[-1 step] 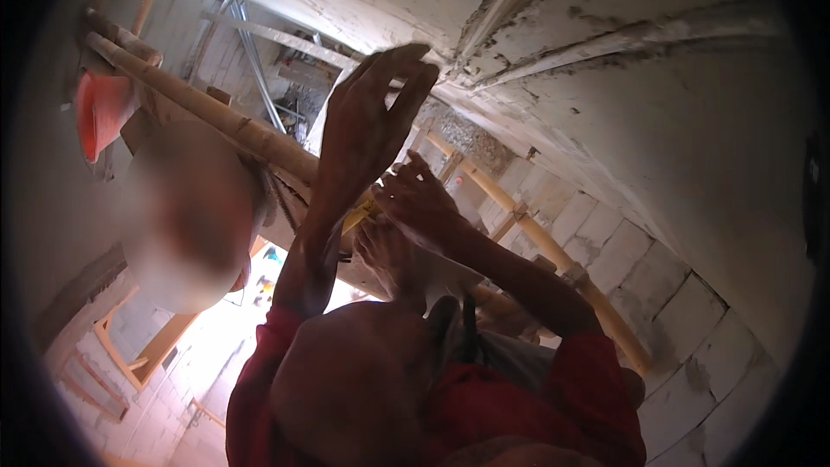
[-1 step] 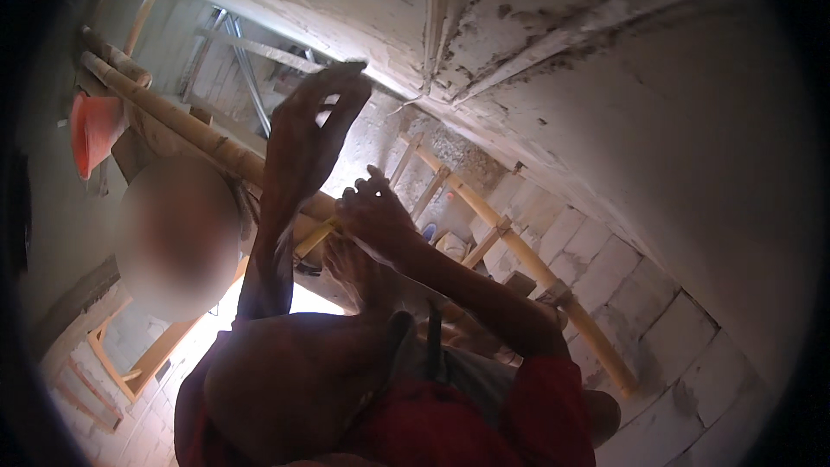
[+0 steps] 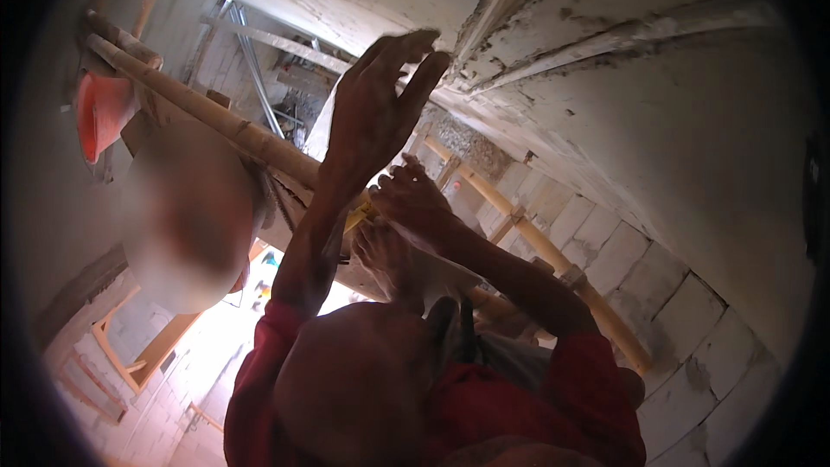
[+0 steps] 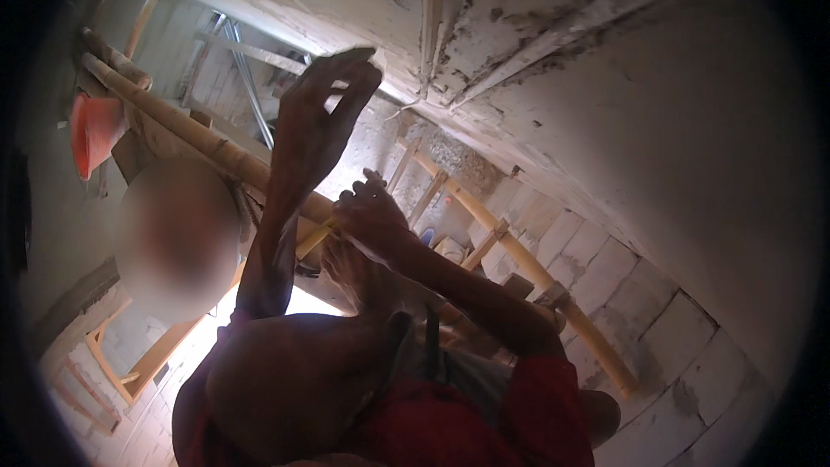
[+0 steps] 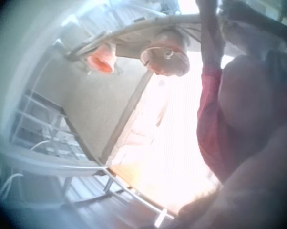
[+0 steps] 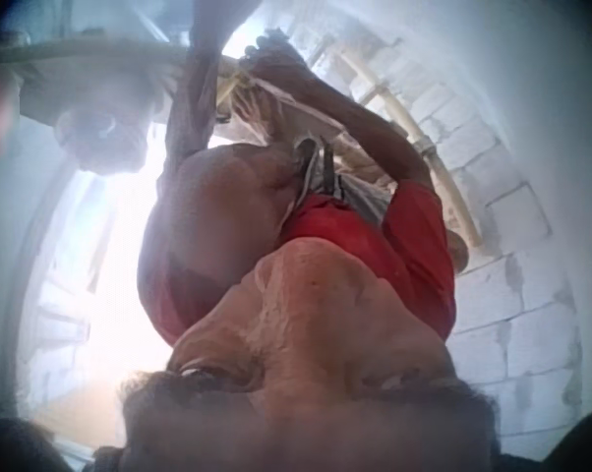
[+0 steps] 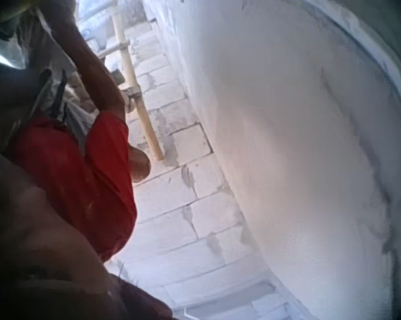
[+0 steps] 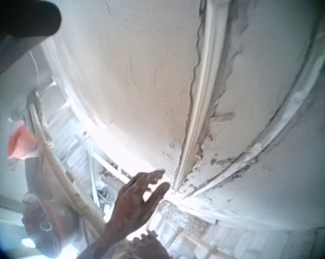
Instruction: The person uses a hammer and nail to secure white electrical conduits to the ceiling. They repeatedly position the nail, strike it with the hammer, and adjust the conduit alignment while standing on a wooden scaffold.
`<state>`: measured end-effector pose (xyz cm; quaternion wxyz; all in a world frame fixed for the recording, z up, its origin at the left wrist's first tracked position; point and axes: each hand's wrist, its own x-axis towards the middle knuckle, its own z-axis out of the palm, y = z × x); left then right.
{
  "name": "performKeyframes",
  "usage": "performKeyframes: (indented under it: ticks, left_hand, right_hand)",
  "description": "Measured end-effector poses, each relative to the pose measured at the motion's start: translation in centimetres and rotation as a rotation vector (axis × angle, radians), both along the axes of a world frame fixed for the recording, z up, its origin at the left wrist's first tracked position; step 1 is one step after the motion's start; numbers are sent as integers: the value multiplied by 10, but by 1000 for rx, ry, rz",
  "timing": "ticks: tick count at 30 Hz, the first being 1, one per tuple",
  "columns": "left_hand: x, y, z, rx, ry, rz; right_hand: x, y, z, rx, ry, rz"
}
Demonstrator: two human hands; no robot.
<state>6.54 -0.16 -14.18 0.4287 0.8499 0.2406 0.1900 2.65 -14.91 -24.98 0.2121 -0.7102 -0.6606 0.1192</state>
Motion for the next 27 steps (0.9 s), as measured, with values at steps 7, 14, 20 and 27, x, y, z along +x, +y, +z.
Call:
performKeyframes:
  ticks: [7,14,20,27]
  left_hand:
    - [62,-3,15,294,-124,-37]
    - [61,5,25,431,-112,-149]
    - [65,18,19,557,-120,-230]
    - [69,-16,35,443,-152,33]
  right_hand:
    - [-13,3,16,-125,-127,144]
    - [15,-76,30,-60,65,-44]
    - [59,-152,53,-200,71,-182]
    - [62,-175,41,-258,-16,-242]
